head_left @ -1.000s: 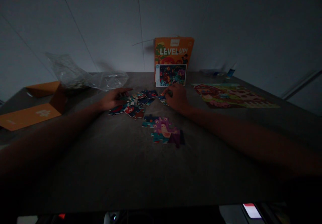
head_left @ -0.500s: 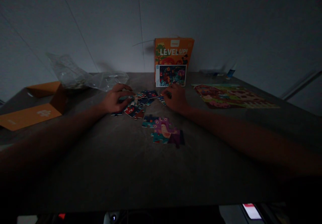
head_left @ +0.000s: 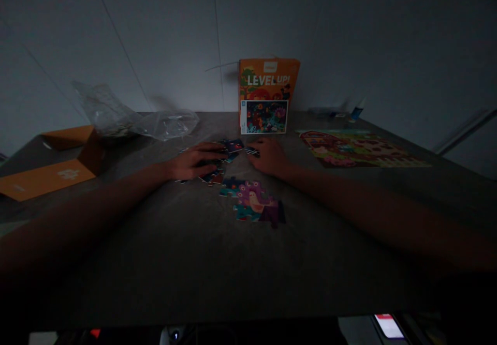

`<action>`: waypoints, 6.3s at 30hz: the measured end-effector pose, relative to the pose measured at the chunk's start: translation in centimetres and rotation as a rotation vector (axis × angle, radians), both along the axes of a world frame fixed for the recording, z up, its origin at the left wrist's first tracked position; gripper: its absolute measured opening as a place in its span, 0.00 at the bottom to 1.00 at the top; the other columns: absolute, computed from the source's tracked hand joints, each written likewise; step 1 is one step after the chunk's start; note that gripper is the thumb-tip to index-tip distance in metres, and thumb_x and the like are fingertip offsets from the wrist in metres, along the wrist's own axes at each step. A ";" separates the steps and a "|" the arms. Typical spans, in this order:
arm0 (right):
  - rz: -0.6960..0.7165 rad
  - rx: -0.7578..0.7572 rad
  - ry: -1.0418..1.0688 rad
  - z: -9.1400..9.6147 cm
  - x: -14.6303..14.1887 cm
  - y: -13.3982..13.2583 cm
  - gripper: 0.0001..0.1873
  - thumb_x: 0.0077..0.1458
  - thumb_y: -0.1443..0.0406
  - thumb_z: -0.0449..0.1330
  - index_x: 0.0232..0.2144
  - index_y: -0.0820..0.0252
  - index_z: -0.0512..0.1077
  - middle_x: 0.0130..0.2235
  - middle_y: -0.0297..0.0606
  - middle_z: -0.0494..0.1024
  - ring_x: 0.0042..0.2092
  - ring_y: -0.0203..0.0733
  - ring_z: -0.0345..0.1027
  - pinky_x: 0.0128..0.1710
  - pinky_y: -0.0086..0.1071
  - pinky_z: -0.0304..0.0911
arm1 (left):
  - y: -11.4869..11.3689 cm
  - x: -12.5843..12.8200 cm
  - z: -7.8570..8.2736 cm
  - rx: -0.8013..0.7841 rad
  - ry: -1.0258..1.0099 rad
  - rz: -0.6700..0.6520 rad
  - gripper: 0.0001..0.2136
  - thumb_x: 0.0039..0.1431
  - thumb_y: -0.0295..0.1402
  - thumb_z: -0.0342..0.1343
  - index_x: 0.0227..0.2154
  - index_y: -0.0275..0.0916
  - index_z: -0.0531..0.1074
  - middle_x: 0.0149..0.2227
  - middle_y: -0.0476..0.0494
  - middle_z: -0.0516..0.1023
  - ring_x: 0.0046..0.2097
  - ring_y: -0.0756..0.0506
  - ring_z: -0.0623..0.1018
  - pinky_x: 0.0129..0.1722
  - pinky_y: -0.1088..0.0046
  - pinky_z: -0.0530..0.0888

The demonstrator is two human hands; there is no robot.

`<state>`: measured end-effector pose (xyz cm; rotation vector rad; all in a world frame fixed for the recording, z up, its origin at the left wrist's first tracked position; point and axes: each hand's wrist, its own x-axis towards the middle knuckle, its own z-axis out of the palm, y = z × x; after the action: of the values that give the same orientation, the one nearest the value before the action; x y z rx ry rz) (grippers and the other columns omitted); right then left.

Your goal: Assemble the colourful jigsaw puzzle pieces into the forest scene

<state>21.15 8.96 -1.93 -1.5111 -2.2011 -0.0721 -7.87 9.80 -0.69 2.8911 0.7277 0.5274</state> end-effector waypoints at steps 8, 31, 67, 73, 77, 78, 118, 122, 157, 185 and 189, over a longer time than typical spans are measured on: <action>-0.061 -0.011 -0.043 0.2 0.3 -0.1 0.20 0.61 0.66 0.57 0.54 0.56 0.76 0.55 0.50 0.78 0.57 0.61 0.69 0.56 0.55 0.63 | -0.1 0.2 0.1 -0.003 -0.006 0.015 0.21 0.69 0.39 0.54 0.62 0.43 0.72 0.67 0.34 0.67 0.67 0.34 0.68 0.67 0.46 0.65; 0.098 -0.109 -0.080 3.9 -2.7 3.2 0.29 0.60 0.63 0.60 0.63 0.62 0.69 0.62 0.51 0.73 0.62 0.58 0.67 0.59 0.47 0.62 | -0.3 0.5 0.6 0.005 -0.009 -0.050 0.21 0.69 0.39 0.53 0.61 0.41 0.72 0.64 0.34 0.72 0.65 0.35 0.70 0.67 0.49 0.64; 0.133 0.078 0.194 1.0 -4.1 4.6 0.10 0.59 0.65 0.66 0.43 0.58 0.81 0.40 0.41 0.83 0.46 0.49 0.74 0.52 0.42 0.59 | -0.7 0.5 0.5 0.114 -0.026 0.043 0.18 0.66 0.38 0.54 0.54 0.39 0.77 0.52 0.35 0.75 0.55 0.37 0.75 0.57 0.56 0.72; 0.206 0.153 0.318 1.0 -4.1 4.7 0.06 0.60 0.64 0.66 0.35 0.62 0.81 0.35 0.39 0.82 0.40 0.44 0.73 0.45 0.36 0.60 | -1.0 0.8 0.6 0.057 -0.035 0.126 0.19 0.64 0.40 0.55 0.54 0.38 0.76 0.50 0.36 0.77 0.53 0.38 0.75 0.57 0.57 0.72; 0.392 0.166 0.378 1.3 -4.4 3.9 0.05 0.61 0.66 0.64 0.36 0.61 0.81 0.35 0.37 0.82 0.39 0.41 0.73 0.43 0.33 0.60 | -0.9 0.9 0.3 0.002 -0.177 0.379 0.20 0.59 0.49 0.58 0.46 0.39 0.76 0.47 0.40 0.79 0.50 0.39 0.77 0.56 0.61 0.73; 0.425 0.172 0.383 1.4 -4.5 3.6 0.05 0.61 0.67 0.64 0.37 0.61 0.81 0.36 0.37 0.82 0.39 0.41 0.73 0.44 0.32 0.60 | -0.8 0.9 0.2 -0.008 -0.216 0.427 0.21 0.59 0.51 0.57 0.43 0.39 0.76 0.46 0.40 0.79 0.50 0.39 0.77 0.55 0.61 0.73; 0.323 -0.219 0.499 1.3 5.2 -5.9 0.10 0.58 0.62 0.61 0.28 0.60 0.79 0.30 0.35 0.81 0.33 0.38 0.71 0.34 0.31 0.59 | -8.5 8.1 1.4 -0.042 -0.062 -0.198 0.14 0.65 0.38 0.58 0.50 0.38 0.73 0.49 0.35 0.76 0.51 0.38 0.76 0.54 0.58 0.74; 0.333 -0.225 0.504 1.2 5.1 -5.9 0.11 0.58 0.61 0.60 0.28 0.59 0.80 0.30 0.35 0.81 0.32 0.38 0.70 0.34 0.31 0.58 | -8.4 8.1 1.5 -0.057 -0.061 -0.216 0.12 0.66 0.38 0.57 0.47 0.37 0.74 0.48 0.35 0.75 0.50 0.39 0.77 0.52 0.60 0.75; 0.428 -0.219 0.348 1.2 5.4 -6.8 0.22 0.58 0.57 0.56 0.16 0.58 0.59 0.19 0.28 0.57 0.25 0.32 0.50 0.28 0.32 0.44 | -7.8 7.7 1.1 -0.086 -0.069 -0.200 0.12 0.64 0.40 0.60 0.44 0.38 0.73 0.46 0.37 0.74 0.49 0.40 0.76 0.50 0.63 0.75; 0.364 0.096 0.022 1.0 5.3 -7.4 0.12 0.57 0.62 0.64 0.23 0.61 0.76 0.26 0.39 0.77 0.32 0.41 0.67 0.35 0.34 0.55 | -8.3 7.9 1.9 0.012 0.062 -0.322 0.14 0.70 0.31 0.53 0.55 0.46 0.75 0.60 0.37 0.70 0.63 0.37 0.68 0.65 0.54 0.64; 0.280 0.046 0.029 1.2 5.1 -7.5 0.10 0.53 0.62 0.68 0.23 0.62 0.76 0.26 0.39 0.77 0.32 0.41 0.67 0.33 0.33 0.55 | -8.3 8.0 2.0 0.017 0.042 -0.330 0.14 0.69 0.30 0.53 0.54 0.44 0.75 0.60 0.36 0.70 0.63 0.37 0.68 0.66 0.54 0.63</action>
<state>26.21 1.48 -0.77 -1.1603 -2.3473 -0.0101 0.09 1.49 1.33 2.9572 0.2396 0.4337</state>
